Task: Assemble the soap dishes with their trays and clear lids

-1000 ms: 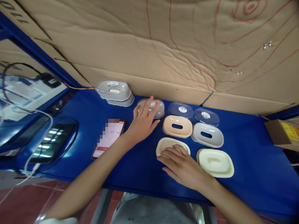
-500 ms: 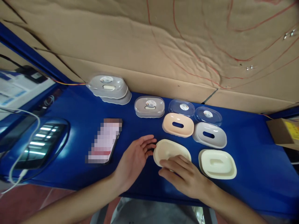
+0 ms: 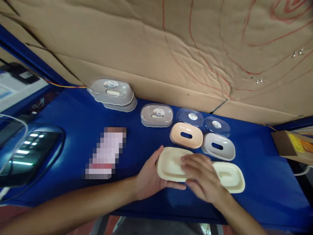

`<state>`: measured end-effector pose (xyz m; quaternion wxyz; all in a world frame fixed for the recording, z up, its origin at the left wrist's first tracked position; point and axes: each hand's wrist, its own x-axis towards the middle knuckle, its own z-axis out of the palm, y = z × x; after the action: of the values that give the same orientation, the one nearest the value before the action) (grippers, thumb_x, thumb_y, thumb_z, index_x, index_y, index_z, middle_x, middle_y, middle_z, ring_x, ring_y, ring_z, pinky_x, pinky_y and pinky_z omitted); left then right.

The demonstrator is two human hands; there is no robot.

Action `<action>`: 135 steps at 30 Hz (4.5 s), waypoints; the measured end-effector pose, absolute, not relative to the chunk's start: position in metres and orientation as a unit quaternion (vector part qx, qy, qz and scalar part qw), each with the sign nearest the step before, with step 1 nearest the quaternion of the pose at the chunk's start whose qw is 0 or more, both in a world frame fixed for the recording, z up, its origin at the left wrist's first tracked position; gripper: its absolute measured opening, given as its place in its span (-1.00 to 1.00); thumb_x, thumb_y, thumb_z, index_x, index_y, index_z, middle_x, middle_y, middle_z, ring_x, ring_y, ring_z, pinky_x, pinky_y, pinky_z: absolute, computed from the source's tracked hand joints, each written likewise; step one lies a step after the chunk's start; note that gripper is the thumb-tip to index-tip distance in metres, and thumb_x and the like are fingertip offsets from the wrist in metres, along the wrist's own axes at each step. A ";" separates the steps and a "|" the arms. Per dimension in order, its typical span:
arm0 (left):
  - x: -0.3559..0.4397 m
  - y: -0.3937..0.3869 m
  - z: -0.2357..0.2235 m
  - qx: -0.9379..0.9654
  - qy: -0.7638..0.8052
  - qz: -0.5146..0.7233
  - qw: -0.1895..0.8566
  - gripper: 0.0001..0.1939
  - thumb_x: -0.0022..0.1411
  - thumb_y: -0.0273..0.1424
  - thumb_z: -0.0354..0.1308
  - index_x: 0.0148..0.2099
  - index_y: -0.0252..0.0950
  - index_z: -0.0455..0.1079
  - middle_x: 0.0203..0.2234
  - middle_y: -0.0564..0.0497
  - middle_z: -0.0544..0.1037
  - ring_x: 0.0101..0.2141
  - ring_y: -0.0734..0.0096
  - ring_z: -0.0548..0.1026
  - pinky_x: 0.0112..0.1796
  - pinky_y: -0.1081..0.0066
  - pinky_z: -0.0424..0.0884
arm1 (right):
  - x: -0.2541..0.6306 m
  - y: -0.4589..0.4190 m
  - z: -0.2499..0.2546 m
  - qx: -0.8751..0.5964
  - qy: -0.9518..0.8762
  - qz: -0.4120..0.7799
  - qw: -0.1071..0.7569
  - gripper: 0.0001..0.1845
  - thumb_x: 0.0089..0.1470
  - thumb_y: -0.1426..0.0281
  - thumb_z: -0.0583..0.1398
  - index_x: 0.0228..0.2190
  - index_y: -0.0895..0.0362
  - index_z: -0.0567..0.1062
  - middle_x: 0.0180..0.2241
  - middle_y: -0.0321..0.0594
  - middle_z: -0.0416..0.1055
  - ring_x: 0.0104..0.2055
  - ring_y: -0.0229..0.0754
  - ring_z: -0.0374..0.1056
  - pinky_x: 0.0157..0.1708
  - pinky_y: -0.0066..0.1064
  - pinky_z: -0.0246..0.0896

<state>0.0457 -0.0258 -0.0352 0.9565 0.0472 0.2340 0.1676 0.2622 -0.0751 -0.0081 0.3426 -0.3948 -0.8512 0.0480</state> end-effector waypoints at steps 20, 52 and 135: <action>0.039 -0.024 -0.034 0.067 0.234 0.208 0.947 -0.20 0.50 0.17 -0.17 0.33 -0.35 0.46 0.23 -0.29 0.58 0.22 -0.22 0.51 0.13 -0.06 0.43 | 0.282 -0.069 -0.010 -0.499 -0.819 -0.031 0.281 -0.59 0.32 0.48 0.33 0.16 0.14 0.50 -0.01 -0.04 0.65 0.03 0.03 0.49 0.09 -0.05 0.28; 0.030 -0.014 -0.027 0.137 0.161 0.290 0.933 -0.27 0.39 0.19 0.11 0.33 -0.21 0.48 0.32 -0.14 0.52 0.38 -0.06 0.34 0.33 0.07 0.23 | 0.266 -0.076 0.002 -0.384 -0.895 -0.037 0.222 -0.61 0.40 0.63 0.11 0.14 0.17 0.55 -0.01 -0.18 0.68 0.07 -0.09 0.47 0.10 -0.17 0.19; 0.035 -0.021 -0.019 0.185 0.331 0.346 0.859 -0.42 0.27 -0.08 0.41 0.23 -0.19 0.42 0.18 -0.13 0.58 0.25 -0.01 0.46 0.18 0.17 0.35 | 0.290 -0.032 0.028 -0.591 -0.638 0.466 0.164 -0.31 0.32 -0.01 0.25 0.36 -0.13 0.26 0.25 -0.14 0.47 0.17 0.03 0.51 0.07 -0.18 0.52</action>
<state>0.0348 -0.0206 -0.0191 0.8585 0.1849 0.3307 0.3455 0.2898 -0.0323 0.0276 0.1643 -0.5909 -0.6375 0.4662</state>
